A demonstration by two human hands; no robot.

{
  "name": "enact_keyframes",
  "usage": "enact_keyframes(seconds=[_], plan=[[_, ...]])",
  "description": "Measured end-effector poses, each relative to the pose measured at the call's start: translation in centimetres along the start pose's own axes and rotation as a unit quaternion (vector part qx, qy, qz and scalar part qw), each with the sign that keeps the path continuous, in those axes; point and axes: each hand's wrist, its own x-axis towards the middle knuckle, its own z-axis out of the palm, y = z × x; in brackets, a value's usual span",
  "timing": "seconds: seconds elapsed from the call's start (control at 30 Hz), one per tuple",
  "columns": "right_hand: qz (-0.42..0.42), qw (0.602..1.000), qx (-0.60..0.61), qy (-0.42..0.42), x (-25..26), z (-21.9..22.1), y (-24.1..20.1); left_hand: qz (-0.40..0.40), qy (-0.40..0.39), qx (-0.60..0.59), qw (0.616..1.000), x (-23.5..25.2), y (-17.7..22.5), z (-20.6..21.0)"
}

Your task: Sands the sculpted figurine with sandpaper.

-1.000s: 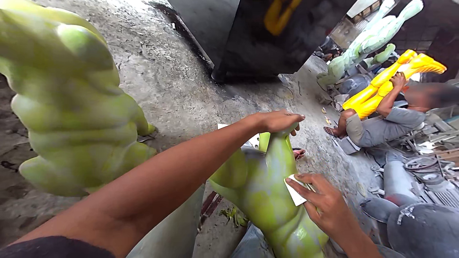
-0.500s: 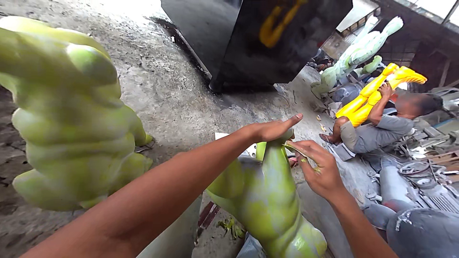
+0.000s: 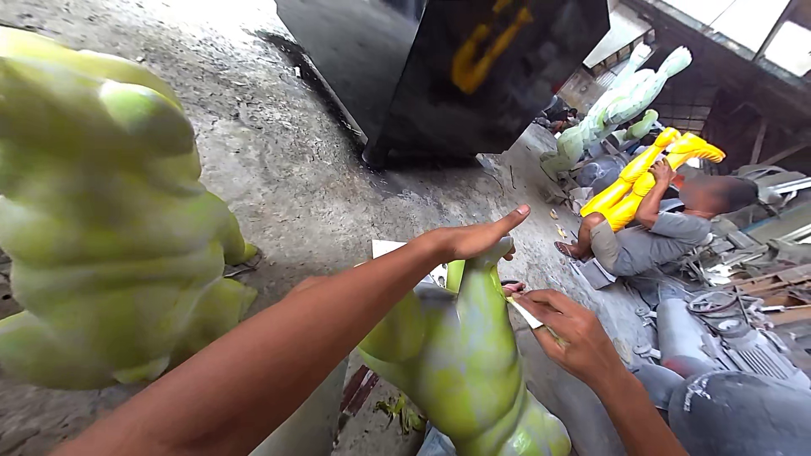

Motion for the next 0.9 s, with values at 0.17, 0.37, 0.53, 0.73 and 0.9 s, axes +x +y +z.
enact_keyframes(seconds=[0.17,0.37,0.53,0.73,0.9], plan=[[0.047,0.989,0.102,0.094,3.0,0.8,-1.3,0.006,-0.015,-0.008,1.0,-0.4,0.2,0.2],[0.036,0.995,0.081,0.045,4.5,2.3,-2.8,0.005,-0.013,-0.013,1.0,-0.6,0.0,0.1],[0.024,0.999,0.03,0.015,4.7,0.9,-2.8,-0.004,-0.015,-0.01,1.0,-0.5,0.1,0.0],[0.068,0.996,-0.038,0.036,5.7,2.5,-4.6,-0.022,-0.009,-0.015,1.0,-1.2,0.7,0.3],[0.076,0.994,-0.066,-0.039,6.0,1.6,-5.4,-0.009,-0.006,-0.003,1.0,-0.6,0.1,0.0]])
